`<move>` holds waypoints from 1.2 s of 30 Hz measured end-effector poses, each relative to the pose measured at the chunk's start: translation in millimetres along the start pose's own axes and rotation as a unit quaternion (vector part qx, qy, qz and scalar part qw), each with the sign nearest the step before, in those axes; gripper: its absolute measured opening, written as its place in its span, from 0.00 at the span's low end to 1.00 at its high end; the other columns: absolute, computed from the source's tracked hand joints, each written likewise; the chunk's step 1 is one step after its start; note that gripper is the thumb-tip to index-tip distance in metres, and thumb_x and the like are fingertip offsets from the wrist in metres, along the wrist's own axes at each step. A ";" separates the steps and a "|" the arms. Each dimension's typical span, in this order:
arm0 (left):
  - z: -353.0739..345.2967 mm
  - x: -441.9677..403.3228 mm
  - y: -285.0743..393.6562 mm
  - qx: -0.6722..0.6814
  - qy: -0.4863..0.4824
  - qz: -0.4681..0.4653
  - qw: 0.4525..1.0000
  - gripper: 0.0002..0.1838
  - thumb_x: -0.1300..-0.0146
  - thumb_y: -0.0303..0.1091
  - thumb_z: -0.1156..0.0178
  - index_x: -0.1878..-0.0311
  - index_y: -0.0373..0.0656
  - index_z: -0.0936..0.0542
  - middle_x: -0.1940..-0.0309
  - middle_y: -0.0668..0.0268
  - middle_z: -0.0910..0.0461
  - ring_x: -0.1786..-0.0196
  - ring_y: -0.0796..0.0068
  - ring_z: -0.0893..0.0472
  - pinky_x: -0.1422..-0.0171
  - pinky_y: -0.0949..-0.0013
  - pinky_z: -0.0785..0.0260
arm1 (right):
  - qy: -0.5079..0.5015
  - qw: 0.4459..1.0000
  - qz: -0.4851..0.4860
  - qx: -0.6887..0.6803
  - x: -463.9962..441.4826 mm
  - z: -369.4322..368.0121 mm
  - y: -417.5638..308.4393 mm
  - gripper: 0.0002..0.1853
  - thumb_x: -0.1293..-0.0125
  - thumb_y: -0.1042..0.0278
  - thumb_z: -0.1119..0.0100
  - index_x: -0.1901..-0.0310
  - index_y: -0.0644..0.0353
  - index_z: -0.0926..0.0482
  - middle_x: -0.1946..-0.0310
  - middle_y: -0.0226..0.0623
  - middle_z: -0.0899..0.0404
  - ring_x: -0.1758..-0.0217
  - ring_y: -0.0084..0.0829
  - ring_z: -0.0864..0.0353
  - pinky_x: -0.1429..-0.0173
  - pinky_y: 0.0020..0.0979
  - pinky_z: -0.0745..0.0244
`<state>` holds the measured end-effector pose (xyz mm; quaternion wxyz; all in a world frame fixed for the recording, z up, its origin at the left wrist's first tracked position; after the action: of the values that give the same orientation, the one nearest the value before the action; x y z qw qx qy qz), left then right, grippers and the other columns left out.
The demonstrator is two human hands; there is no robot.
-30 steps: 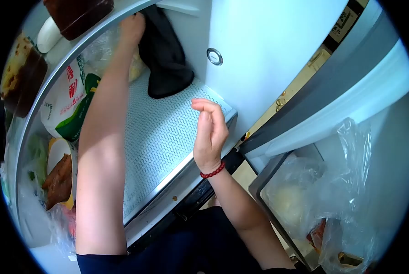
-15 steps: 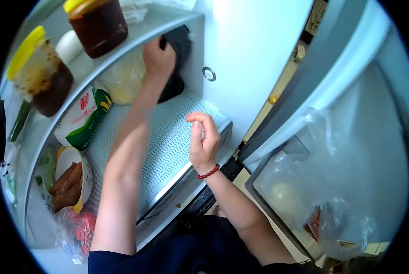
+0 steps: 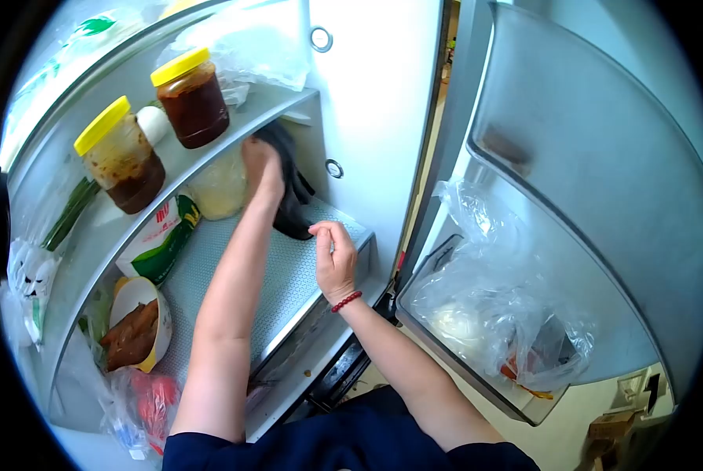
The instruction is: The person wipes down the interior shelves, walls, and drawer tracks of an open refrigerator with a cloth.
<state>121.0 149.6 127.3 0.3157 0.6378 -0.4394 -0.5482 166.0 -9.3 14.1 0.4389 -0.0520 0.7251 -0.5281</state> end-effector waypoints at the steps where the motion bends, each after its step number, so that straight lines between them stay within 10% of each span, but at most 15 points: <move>1: -23.0 29.1 39.8 0.039 -0.116 -0.070 0.990 0.20 0.30 0.27 0.50 0.37 0.30 0.29 0.46 0.54 0.22 0.42 0.57 0.24 0.33 0.59 0.35 | 0.001 1.000 0.002 0.005 0.2 -0.1 2.4 0.14 0.25 0.65 0.53 0.62 0.65 0.23 0.66 0.41 0.20 0.62 0.36 0.20 0.54 0.33 0.27; 3: -47.5 50.7 -0.2 -0.134 -0.074 -0.419 0.895 0.25 0.34 0.24 0.47 0.33 0.32 0.30 0.47 0.50 0.24 0.43 0.49 0.25 0.34 0.57 0.34 | -0.008 0.999 -0.037 0.036 2.0 2.6 0.5 0.14 0.25 0.64 0.53 0.64 0.66 0.24 0.69 0.44 0.23 0.64 0.39 0.22 0.57 0.36 0.28; 9: -1.5 74.9 -39.4 -0.263 -0.385 -0.294 0.834 0.28 0.39 0.27 0.44 0.33 0.46 0.28 0.39 0.55 0.26 0.41 0.47 0.25 0.39 0.51 0.28 | -0.094 0.993 -0.065 0.007 7.8 -0.2 -6.9 0.27 0.22 0.60 0.58 0.78 0.65 0.23 0.79 0.40 0.24 0.75 0.36 0.23 0.66 0.34 0.30; 14: -13.0 72.1 -17.0 -0.291 -0.289 -0.446 0.796 0.29 0.39 0.29 0.47 0.32 0.45 0.29 0.38 0.54 0.27 0.42 0.47 0.25 0.39 0.51 0.28 | -0.039 0.998 -0.036 -0.045 6.3 0.7 -2.1 0.26 0.22 0.60 0.60 0.78 0.64 0.27 0.81 0.37 0.28 0.77 0.31 0.28 0.69 0.32 0.34; 21: -43.5 46.5 10.9 -0.237 -0.207 -0.420 0.851 0.31 0.36 0.30 0.47 0.27 0.46 0.35 0.36 0.49 0.32 0.45 0.42 0.25 0.47 0.50 0.26 | -0.032 0.999 -0.013 -0.039 6.4 2.8 -3.4 0.24 0.22 0.62 0.61 0.78 0.64 0.30 0.80 0.37 0.30 0.76 0.30 0.31 0.68 0.32 0.36; 26: -58.7 47.4 13.2 -0.293 -0.224 -0.405 0.837 0.29 0.32 0.35 0.48 0.28 0.40 0.36 0.31 0.45 0.40 0.31 0.35 0.38 0.30 0.46 0.40 | -0.030 0.999 -0.005 -0.039 5.6 3.4 -7.5 0.22 0.24 0.65 0.58 0.79 0.64 0.30 0.80 0.38 0.30 0.77 0.32 0.29 0.69 0.33 0.35; 33: -61.3 54.4 8.0 -0.267 -0.237 -0.556 0.751 0.28 0.44 0.35 0.35 0.37 0.57 0.23 0.38 0.56 0.28 0.36 0.45 0.29 0.29 0.49 0.38 | -0.052 0.998 0.020 -0.008 4.4 2.1 -11.5 0.23 0.24 0.65 0.57 0.80 0.64 0.30 0.81 0.40 0.30 0.79 0.36 0.29 0.70 0.36 0.35; 36: -52.3 33.5 -19.2 -0.208 -0.244 -0.489 0.811 0.29 0.51 0.24 0.34 0.42 0.56 0.21 0.40 0.54 0.25 0.38 0.44 0.27 0.34 0.50 0.33 | -0.066 0.998 0.009 0.012 2.4 -0.2 -6.1 0.24 0.24 0.64 0.56 0.80 0.63 0.29 0.82 0.40 0.29 0.79 0.38 0.27 0.71 0.37 0.35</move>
<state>176.6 123.1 106.6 0.0137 0.5330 -0.0068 -0.8460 162.0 -13.1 17.7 0.4910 -0.0754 0.6888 -0.5280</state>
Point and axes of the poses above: each hand's wrist, its own x-axis away from the middle knuckle, its own z-axis out of the back of the hand, y = z × x, the point moved 3 cm from there along -x, towards the middle knuckle
